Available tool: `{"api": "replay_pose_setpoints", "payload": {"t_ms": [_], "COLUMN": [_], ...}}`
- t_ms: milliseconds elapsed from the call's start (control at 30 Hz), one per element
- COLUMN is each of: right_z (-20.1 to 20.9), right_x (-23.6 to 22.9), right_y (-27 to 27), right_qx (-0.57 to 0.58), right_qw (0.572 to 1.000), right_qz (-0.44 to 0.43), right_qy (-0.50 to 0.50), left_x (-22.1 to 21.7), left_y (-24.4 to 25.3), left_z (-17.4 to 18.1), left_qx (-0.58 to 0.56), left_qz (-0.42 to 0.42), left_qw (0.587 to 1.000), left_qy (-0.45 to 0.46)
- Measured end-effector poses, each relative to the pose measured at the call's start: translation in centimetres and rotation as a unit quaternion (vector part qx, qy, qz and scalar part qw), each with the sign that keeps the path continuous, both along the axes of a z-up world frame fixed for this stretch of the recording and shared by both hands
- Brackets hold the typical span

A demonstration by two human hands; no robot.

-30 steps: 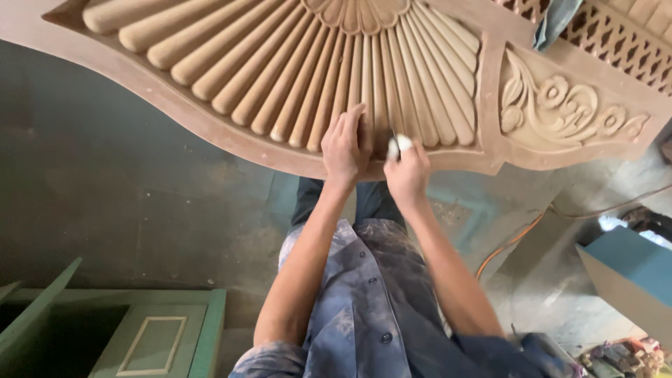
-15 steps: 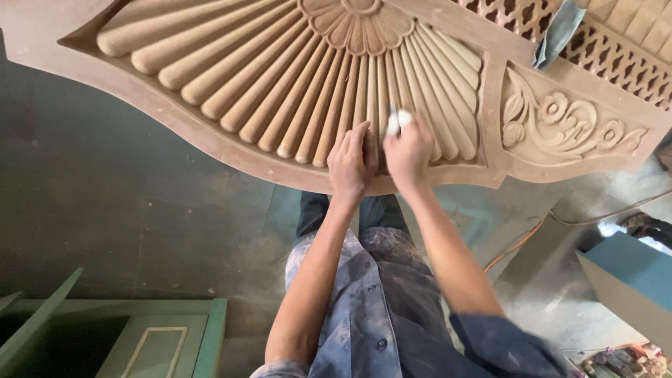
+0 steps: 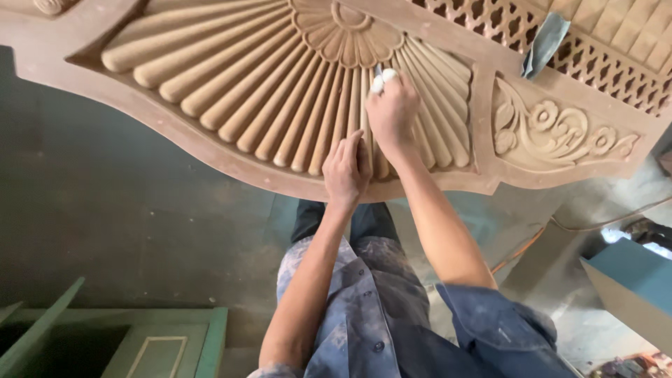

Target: The person sands a large, ornately carved wooden panel using a sanding block. They focus on smoothing the fan-shaped relief and surrounding floral carvings, moving the block back and forth across the surface.

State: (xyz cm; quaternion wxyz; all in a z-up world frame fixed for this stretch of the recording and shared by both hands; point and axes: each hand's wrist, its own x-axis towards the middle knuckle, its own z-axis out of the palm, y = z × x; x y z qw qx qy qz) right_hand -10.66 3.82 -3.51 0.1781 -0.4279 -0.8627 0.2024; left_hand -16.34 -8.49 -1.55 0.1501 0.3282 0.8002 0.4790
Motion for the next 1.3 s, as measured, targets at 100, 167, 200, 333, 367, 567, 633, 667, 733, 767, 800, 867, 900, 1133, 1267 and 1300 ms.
{"api": "replay_pose_setpoints", "payload": {"t_ms": [100,167,200,333,367,567,633,667,733,767,800,867,900,1133,1267,1300], "right_z": [0.4,1.1,1.6,1.2,0.8,-1.0,-1.0,-0.8,-0.3,-0.1,0.0,-0.1,-0.3,-2.2,-0.7,-0.5], "right_x": [-0.3,0.1,0.5,0.3,-0.1,-3.3,-3.0,-3.1,-3.3,-3.4,-3.3,-2.9,-2.6,-1.7,-0.2,0.0], "right_y": [-0.5,-1.4,-2.4,-1.8,-1.0,1.1,0.3,-0.2,-0.8,-0.9,-1.1,-1.3,-1.4,-0.2,-2.4,-2.9], "right_qx": [0.002,-0.001,-0.006,0.025,0.017,0.017,0.002,0.006,0.018,0.025,0.030,0.012,0.001,0.036,0.016,0.013], "right_qw": [1.000,1.000,1.000,0.999,1.000,0.998,0.997,0.997,0.997,0.997,0.997,0.997,0.996,0.998,0.999,0.999], "right_qz": [-0.008,-0.012,-0.020,-0.022,-0.021,-0.047,-0.047,-0.044,-0.043,-0.046,-0.048,-0.052,-0.056,-0.030,-0.031,-0.029], "right_qy": [-0.011,-0.008,-0.002,0.006,0.012,0.045,0.061,0.057,0.053,0.053,0.051,0.063,0.067,0.031,-0.025,-0.028], "left_x": [-0.4,-0.5,-0.5,0.0,0.2,-0.5,0.1,0.0,-0.2,-0.3,-0.3,-0.1,0.1,0.2,-0.1,-0.2], "left_y": [-0.1,-0.1,-0.3,0.1,0.1,0.1,-0.3,-0.3,-0.2,0.0,0.0,-0.3,-0.6,-0.4,-0.3,-0.4], "left_z": [0.3,0.4,0.3,-0.2,-0.3,-0.1,0.0,0.0,0.1,0.2,0.3,0.3,0.3,-0.5,-0.4,-0.4], "left_qx": [0.000,0.021,0.033,0.021,0.019,0.001,0.006,0.011,0.023,0.024,0.023,0.021,0.021,0.016,0.007,0.012], "left_qz": [-0.002,0.001,0.002,0.013,0.008,0.009,0.008,0.008,0.006,0.005,0.006,0.011,0.015,0.013,0.008,0.008], "left_qw": [1.000,1.000,0.999,0.999,1.000,1.000,1.000,1.000,1.000,1.000,1.000,1.000,1.000,1.000,1.000,1.000], "left_qy": [0.002,0.019,0.026,0.032,0.020,0.014,0.011,0.007,-0.002,0.000,0.001,0.002,0.002,0.001,-0.006,-0.010]}}
